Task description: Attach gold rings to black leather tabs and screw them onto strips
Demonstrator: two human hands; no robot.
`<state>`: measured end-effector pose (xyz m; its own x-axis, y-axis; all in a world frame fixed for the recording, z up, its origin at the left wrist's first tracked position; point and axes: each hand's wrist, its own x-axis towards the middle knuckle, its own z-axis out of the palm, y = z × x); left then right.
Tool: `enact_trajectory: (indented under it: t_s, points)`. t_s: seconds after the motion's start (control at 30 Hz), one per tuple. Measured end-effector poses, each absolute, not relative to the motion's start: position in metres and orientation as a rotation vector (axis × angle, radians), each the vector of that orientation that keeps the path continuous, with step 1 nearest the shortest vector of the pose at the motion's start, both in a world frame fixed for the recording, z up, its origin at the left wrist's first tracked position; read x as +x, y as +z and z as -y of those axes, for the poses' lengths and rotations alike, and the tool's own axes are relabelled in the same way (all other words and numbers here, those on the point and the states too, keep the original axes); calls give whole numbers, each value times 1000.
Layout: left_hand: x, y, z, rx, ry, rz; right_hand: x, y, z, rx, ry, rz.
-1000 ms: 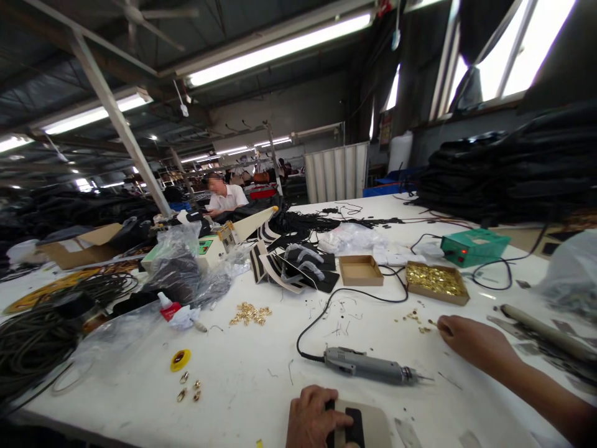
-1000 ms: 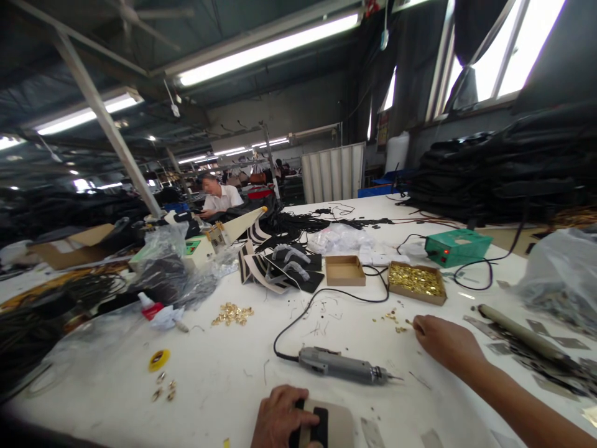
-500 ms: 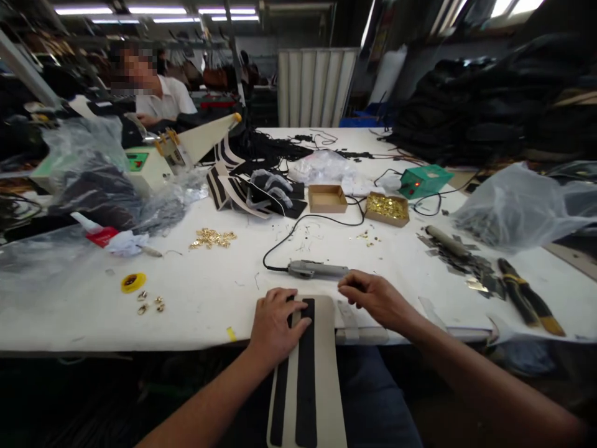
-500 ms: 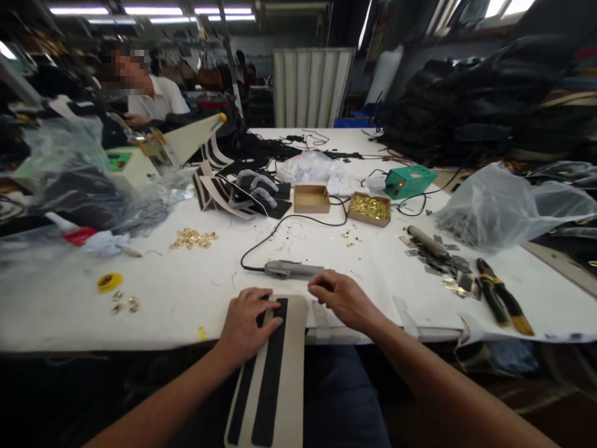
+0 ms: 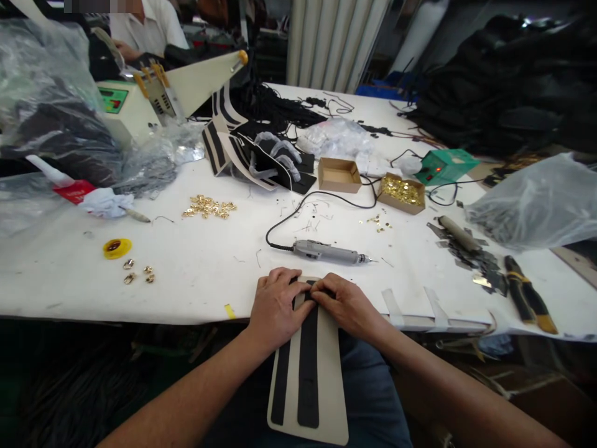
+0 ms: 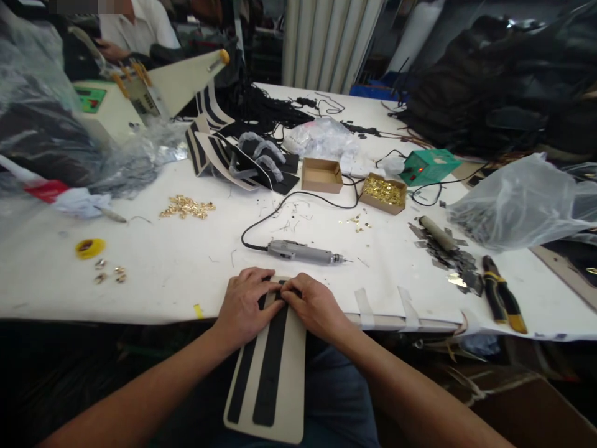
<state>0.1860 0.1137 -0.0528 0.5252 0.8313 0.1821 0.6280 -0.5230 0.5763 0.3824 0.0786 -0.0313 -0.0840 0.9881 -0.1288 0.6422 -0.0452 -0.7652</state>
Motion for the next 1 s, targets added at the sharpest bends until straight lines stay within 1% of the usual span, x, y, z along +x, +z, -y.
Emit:
enact_trajectory:
  t_s: [0.17, 0.37, 0.57, 0.8, 0.9, 1.0]
  points:
    - [185, -55, -114, 2324, 629, -1184, 380, -31, -81, -1746, 940, 1792]
    - [185, -54, -115, 2317, 620, -1182, 378, -28, -88, -1841, 1006, 1720]
    - [185, -54, -116, 2317, 608, -1176, 381, -25, -98, -1919, 1175, 1648]
    - [183, -53, -115, 2335, 618, -1174, 384, -22, -111, -1894, 1530, 1424]
    - [183, -54, -114, 2342, 625, -1176, 385, -26, -108, -1868, 1508, 1429]
    - [183, -56, -114, 2345, 632, -1183, 386, -31, -102, -1839, 1415, 1496]
